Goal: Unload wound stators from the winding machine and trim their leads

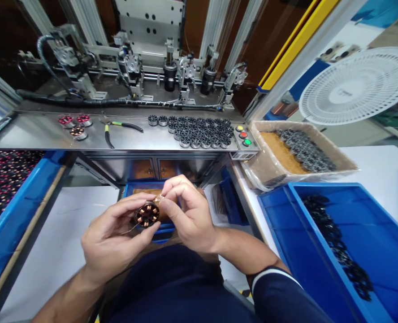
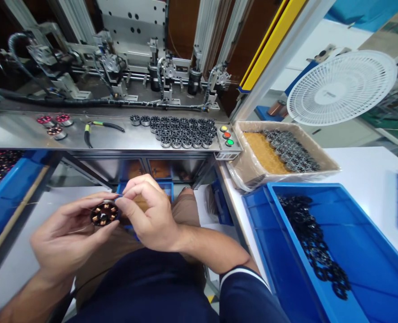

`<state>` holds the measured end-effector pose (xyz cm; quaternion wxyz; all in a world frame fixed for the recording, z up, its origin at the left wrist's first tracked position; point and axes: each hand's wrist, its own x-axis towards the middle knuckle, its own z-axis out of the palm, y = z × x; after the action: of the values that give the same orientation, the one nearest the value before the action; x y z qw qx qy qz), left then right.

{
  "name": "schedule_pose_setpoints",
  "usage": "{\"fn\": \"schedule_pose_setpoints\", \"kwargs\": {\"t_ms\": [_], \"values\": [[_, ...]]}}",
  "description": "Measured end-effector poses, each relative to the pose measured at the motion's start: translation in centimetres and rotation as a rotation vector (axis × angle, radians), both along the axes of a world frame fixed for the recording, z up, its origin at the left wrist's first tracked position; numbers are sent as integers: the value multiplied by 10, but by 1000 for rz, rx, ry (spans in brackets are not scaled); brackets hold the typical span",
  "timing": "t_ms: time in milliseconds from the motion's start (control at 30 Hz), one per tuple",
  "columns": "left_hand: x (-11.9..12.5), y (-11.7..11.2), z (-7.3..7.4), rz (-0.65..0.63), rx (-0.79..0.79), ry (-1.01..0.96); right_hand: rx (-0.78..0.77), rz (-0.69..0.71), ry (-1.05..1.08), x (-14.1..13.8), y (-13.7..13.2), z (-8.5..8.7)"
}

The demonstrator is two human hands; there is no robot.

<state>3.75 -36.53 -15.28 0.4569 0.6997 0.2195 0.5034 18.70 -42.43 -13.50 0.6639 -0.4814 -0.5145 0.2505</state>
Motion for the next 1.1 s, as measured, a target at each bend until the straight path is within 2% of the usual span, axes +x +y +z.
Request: {"fn": "schedule_pose_setpoints", "kwargs": {"t_ms": [133, 267, 433, 533, 633, 733, 900, 1100], "values": [[-1, 0, 3, -24, -86, -37, -17, -20, 63, -1, -1, -6], [0, 1, 6, -78, -181, -69, -104, -13, 198, -2, 5, -9], [2, 4, 7, -17, -225, -90, -89, 63, 406, -1, 3, -18], [3, 5, 7, -3, -208, -82, -92, 123, 459, 0, -1, -23], [3, 4, 8, 3, -184, -63, -150, 184, 447, 3, 1, -22], [3, 2, 9, 3, -155, -51, -134, 219, 373, 6, 10, -16], [0, 1, 7, 25, -120, -4, -59, 114, 211, 7, 15, -5], [0, 2, 7, 31, -141, 2, -67, 55, 176, 7, 8, -3]]}}
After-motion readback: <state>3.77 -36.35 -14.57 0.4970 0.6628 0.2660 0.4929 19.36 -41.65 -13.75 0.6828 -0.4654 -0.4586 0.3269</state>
